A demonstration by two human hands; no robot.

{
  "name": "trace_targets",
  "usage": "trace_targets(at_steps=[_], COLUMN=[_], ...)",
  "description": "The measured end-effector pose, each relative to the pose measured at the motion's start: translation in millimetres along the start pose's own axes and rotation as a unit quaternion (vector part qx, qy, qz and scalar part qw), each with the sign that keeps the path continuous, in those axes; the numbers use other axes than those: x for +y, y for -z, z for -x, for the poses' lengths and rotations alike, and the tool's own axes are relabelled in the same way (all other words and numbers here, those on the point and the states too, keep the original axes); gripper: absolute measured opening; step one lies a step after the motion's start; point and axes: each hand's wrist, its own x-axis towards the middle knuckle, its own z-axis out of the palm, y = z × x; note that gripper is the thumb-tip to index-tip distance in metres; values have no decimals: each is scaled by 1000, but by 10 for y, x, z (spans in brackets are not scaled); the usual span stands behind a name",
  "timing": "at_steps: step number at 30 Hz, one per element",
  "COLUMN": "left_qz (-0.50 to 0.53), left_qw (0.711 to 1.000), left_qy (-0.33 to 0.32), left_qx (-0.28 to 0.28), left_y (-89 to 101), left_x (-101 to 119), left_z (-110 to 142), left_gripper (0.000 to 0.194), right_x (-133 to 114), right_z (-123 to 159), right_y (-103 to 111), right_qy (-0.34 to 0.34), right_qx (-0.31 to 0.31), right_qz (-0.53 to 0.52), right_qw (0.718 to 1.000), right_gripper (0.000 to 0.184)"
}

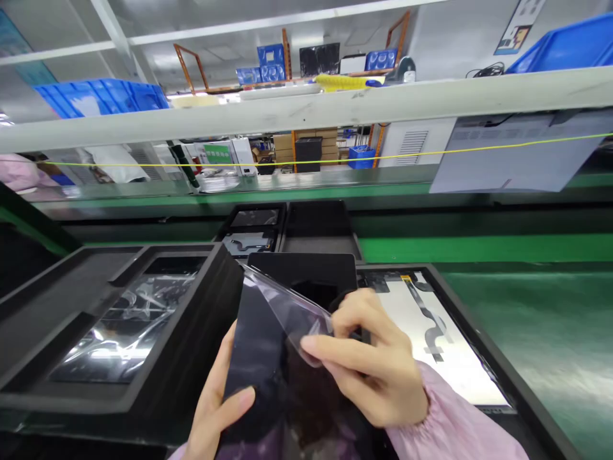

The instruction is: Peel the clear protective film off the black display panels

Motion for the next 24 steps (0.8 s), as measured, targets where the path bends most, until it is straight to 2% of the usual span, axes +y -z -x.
trace_targets(at_steps=[2, 4, 7, 10, 14, 16, 19, 22, 24], left_qz=[18, 38, 53, 65, 77, 80, 109, 110, 44], left_qw=[1000, 999, 998, 996, 990, 988, 986, 983, 989], left_qy=[13, 24, 30, 47, 74, 69, 77, 95, 69], left_qx=[-2, -4, 1, 29, 94, 108, 100, 110, 126], left_y=[-7, 5, 20, 23, 45, 76, 127, 136, 118], left_x=[14, 36, 82, 135, 157, 127, 53, 12, 11], left_z=[-51, -71, -54, -16, 24, 28, 13, -3, -8], left_gripper=[66, 61, 59, 52, 38, 32, 35, 42, 36], right_x=[25, 46, 69, 86, 113, 112, 77, 45, 55], right_z=[-8, -36, -111, -172, -181, -160, -115, -70, -42], right_y=[28, 85, 195, 270, 251, 187, 47, -90, -149], right_qy=[-40, -67, -14, 21, -2, -22, -54, -90, -117], right_qx=[-110, -176, -303, -337, -317, -261, -134, -37, 3], right_qz=[-103, -155, -152, -132, -113, -104, -64, -38, -42], right_qw=[988, 970, 941, 932, 942, 959, 987, 995, 992], right_gripper=[62, 73, 66, 43, 11, 14, 23, 28, 28])
